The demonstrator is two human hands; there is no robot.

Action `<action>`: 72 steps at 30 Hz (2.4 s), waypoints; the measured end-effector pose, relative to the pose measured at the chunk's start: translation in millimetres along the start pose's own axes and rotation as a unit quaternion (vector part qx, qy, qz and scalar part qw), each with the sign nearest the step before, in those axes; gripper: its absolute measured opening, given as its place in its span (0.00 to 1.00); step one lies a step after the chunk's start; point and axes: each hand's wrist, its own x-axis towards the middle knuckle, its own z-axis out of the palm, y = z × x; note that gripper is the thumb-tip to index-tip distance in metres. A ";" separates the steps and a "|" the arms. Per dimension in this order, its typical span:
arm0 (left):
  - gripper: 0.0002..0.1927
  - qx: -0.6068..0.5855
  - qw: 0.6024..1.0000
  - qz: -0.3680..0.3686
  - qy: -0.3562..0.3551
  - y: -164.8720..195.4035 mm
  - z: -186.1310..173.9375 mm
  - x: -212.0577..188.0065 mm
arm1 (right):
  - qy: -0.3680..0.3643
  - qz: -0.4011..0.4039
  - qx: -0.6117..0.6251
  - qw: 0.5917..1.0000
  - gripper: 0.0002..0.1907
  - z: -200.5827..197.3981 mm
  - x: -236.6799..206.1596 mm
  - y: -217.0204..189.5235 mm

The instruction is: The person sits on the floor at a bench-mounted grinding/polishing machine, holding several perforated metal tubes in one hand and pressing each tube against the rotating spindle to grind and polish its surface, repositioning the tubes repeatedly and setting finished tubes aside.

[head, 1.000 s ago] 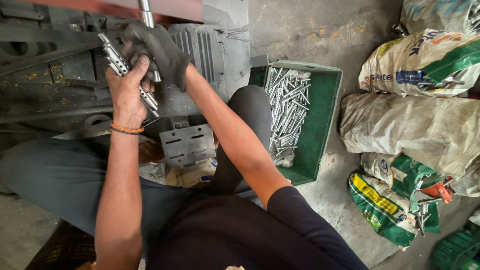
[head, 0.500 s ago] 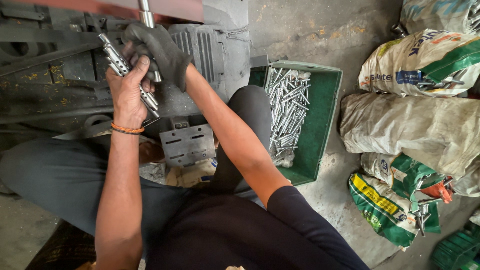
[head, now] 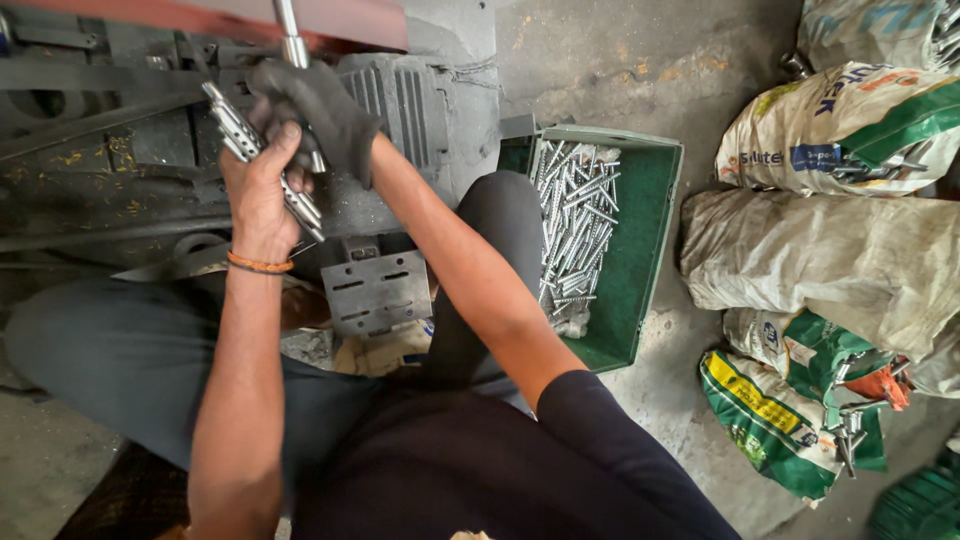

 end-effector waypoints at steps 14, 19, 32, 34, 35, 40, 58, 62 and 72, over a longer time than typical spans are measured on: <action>0.20 0.001 0.997 -0.061 0.042 -15.8 -1.6 -66.7 | -0.057 -0.055 -0.153 0.985 0.16 2.8 -51.8 24.9; 0.18 -0.028 0.996 -0.068 0.045 -30.6 0.2 -89.3 | -0.080 -0.002 -0.123 0.989 0.14 -0.6 -75.7 33.2; 0.16 -0.007 0.996 -0.071 0.046 -34.7 11.9 -121.7 | -0.136 -0.153 -0.283 0.937 0.17 -16.7 -108.1 50.9; 0.15 0.053 0.996 -0.052 0.041 -30.3 10.4 -130.6 | -0.124 0.074 -0.081 0.986 0.21 -19.1 -121.1 47.0; 0.14 0.088 0.995 -0.032 0.041 -25.4 7.8 -134.0 | -0.110 0.063 -0.103 0.987 0.18 -19.1 -129.7 44.0; 0.10 0.315 0.907 0.278 0.037 16.9 -3.0 -148.0 | -0.058 0.016 -0.184 0.981 0.18 -12.6 -181.0 24.8; 0.07 0.384 0.910 0.129 -0.090 153.4 -6.6 -136.8 | -0.114 -0.013 -0.183 0.976 0.21 -5.9 -354.2 35.9; 0.12 0.038 0.994 0.069 -0.073 128.7 -13.0 -132.7 | -0.101 -0.077 -0.115 0.985 0.22 -6.3 -368.8 59.6; 0.12 -0.050 0.994 0.068 -0.070 99.2 23.4 -141.8 | -0.104 -0.102 -0.159 0.976 0.22 -5.8 -360.2 80.9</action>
